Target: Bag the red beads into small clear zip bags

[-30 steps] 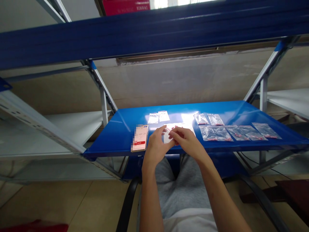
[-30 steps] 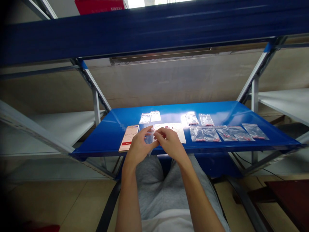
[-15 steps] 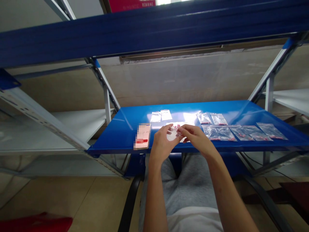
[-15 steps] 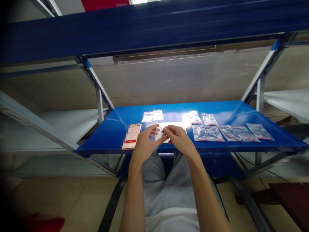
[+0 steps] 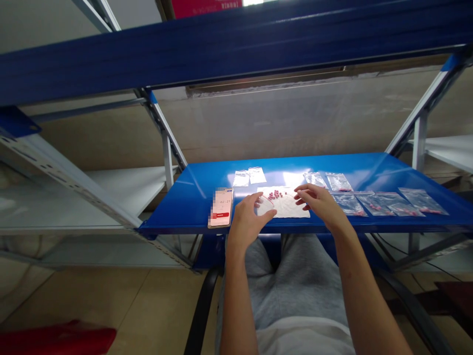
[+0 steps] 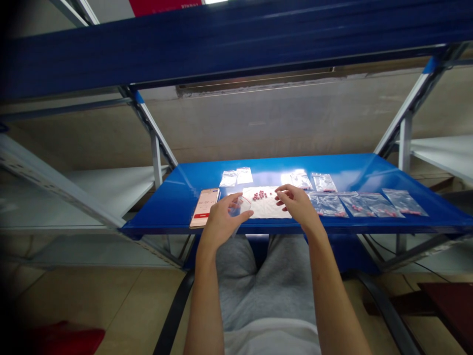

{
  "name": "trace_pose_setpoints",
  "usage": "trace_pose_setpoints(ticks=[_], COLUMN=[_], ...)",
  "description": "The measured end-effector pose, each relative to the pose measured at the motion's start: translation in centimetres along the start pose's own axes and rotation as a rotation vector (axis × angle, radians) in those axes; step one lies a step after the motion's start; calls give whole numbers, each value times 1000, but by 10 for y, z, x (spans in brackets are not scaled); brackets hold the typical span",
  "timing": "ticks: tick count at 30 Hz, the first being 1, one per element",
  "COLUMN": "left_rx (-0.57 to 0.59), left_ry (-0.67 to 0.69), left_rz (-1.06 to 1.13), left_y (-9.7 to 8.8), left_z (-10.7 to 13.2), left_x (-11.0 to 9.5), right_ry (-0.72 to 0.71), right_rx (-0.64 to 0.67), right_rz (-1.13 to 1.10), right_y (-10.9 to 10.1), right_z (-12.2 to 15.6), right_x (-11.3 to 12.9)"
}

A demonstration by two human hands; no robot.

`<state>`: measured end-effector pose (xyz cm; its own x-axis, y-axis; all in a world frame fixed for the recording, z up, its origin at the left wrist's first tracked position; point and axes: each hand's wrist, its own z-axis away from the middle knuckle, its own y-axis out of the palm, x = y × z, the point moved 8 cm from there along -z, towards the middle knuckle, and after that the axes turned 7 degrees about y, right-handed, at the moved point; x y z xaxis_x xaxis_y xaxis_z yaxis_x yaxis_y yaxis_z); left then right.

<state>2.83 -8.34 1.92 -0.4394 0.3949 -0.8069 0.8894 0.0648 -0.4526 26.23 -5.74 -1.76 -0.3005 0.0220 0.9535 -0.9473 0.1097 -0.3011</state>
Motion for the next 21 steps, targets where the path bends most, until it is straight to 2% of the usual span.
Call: trace_pose_setpoints(ticks=[4,10,16,21], left_rx=[-4,44,75,77], left_ry=[6,-5,-22,-26], left_rz=[-42,-144,-194,-200], left_y=[-2,0,2,1], left_z=[0,0,0,1], left_x=[4,6,4,5], right_ry=[-29,-121,-130,-111], right_rx=[-27,-108,-128,-133], right_rz=[241,618,750,765], right_y=[2,18,31,34], right_z=[-26,-63,-80,-85], right_x=[-13,-24,-34,-37])
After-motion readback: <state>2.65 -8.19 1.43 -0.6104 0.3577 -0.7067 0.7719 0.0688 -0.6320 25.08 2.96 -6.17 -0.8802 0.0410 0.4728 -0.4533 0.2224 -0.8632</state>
